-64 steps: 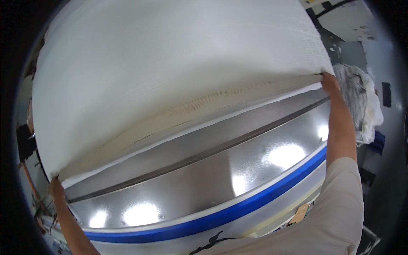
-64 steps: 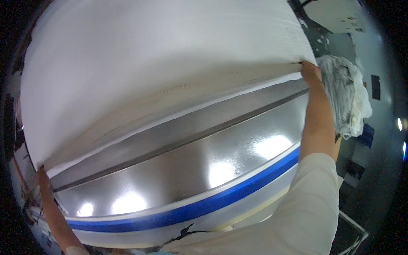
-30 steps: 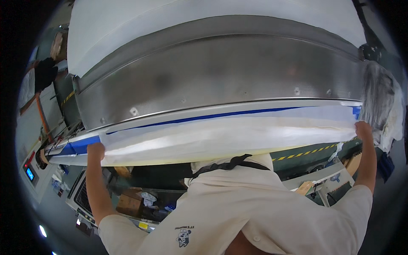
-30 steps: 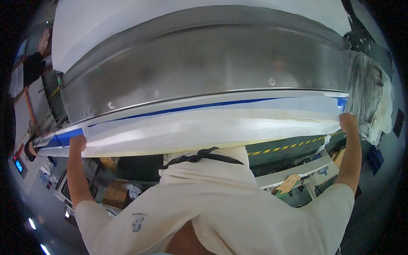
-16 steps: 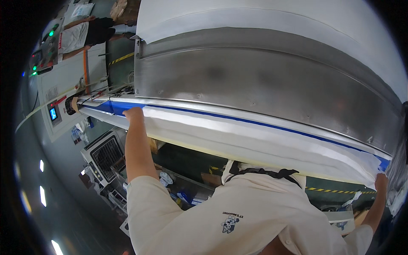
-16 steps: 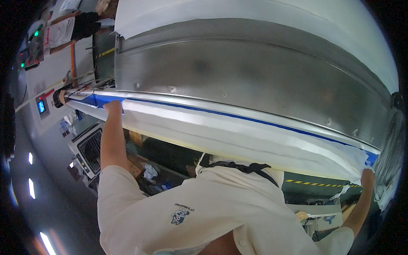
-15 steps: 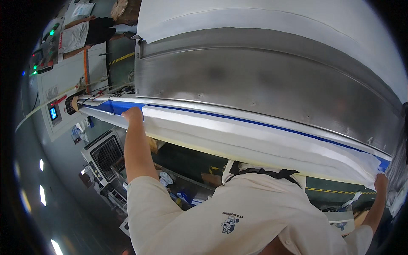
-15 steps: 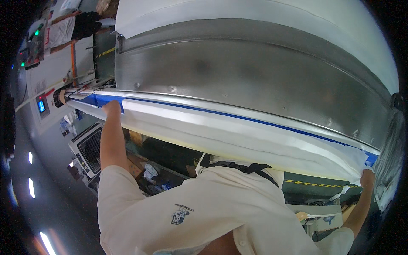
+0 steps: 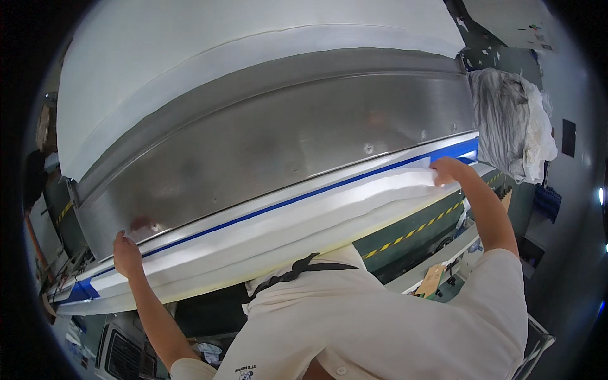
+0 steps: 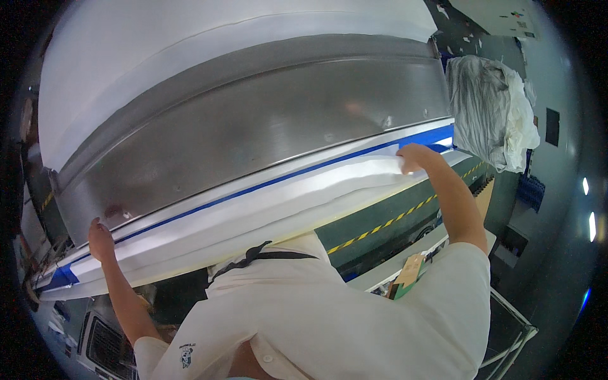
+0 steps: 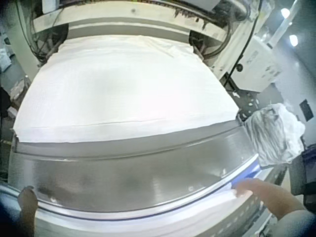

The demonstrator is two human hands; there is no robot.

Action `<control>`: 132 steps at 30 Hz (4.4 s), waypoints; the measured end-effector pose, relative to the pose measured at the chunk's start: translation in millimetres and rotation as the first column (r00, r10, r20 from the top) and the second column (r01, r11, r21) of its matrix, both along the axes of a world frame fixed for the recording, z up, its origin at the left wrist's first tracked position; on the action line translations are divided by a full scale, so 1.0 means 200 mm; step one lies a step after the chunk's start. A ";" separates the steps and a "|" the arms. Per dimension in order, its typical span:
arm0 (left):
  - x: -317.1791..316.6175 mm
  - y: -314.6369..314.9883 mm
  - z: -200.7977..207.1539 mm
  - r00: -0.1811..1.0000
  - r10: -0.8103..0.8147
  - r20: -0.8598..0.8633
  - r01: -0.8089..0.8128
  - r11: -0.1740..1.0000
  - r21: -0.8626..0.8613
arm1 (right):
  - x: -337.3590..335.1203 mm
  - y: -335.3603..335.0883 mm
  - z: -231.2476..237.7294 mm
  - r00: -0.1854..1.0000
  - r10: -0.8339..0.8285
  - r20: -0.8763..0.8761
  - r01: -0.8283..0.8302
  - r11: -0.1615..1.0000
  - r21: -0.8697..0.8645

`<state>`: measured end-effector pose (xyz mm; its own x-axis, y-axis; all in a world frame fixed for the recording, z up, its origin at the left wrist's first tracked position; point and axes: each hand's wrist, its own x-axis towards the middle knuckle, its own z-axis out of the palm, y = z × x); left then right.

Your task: The person repeatedly folds large white sheets on a metal workbench using a metal bar as a guide. They align the sheet edge with the bar, fold it over, and press down to create a crease. The process is repeated multiple times to stack the folded sheets.

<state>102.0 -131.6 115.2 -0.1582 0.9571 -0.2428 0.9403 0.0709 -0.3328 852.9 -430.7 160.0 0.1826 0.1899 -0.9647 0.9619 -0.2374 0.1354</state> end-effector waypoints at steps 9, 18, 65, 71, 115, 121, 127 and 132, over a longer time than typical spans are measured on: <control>-0.07 0.01 -0.10 0.981 -0.095 0.169 0.074 0.989 0.124 | -0.08 0.04 -0.14 0.994 0.085 0.063 -0.095 0.981 0.170; 0.07 0.30 -0.21 0.915 -0.326 0.238 0.171 0.848 0.502 | -0.55 0.65 -0.10 0.988 -0.052 -0.145 0.122 0.838 0.532; -0.15 1.19 -0.16 0.838 -0.500 0.220 0.160 0.610 0.776 | -3.07 3.13 -0.24 0.759 0.561 -0.332 0.291 0.164 0.943; -0.16 1.18 -0.17 0.839 -0.498 0.219 0.156 0.605 0.781 | -3.06 3.14 -0.24 0.762 0.552 -0.340 0.294 0.172 0.940; -0.33 1.48 -0.01 0.900 -0.408 -0.151 0.371 0.901 -0.222 | 0.12 1.66 -0.10 0.850 -0.233 0.473 -0.296 0.532 0.794; -0.21 1.49 -0.01 0.987 -0.154 -0.035 0.154 0.988 -0.028 | 0.71 1.43 -0.07 0.808 -0.283 0.517 -0.337 0.498 0.799; -0.37 1.54 -0.10 0.916 -0.373 -0.151 0.365 0.928 -0.076 | 1.35 1.26 -0.05 0.862 0.068 0.503 -0.384 0.735 0.558; -0.54 1.55 -0.11 0.931 -0.286 -0.226 0.274 0.958 -0.084 | 1.33 1.25 -0.18 0.765 -0.177 0.619 -0.337 0.708 0.620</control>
<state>-6.9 179.1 93.8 0.0570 0.9583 -0.2801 0.8150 -0.2067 -0.5413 1119.0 -180.4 123.2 0.6046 0.7613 -0.2344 0.7421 -0.4314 0.5131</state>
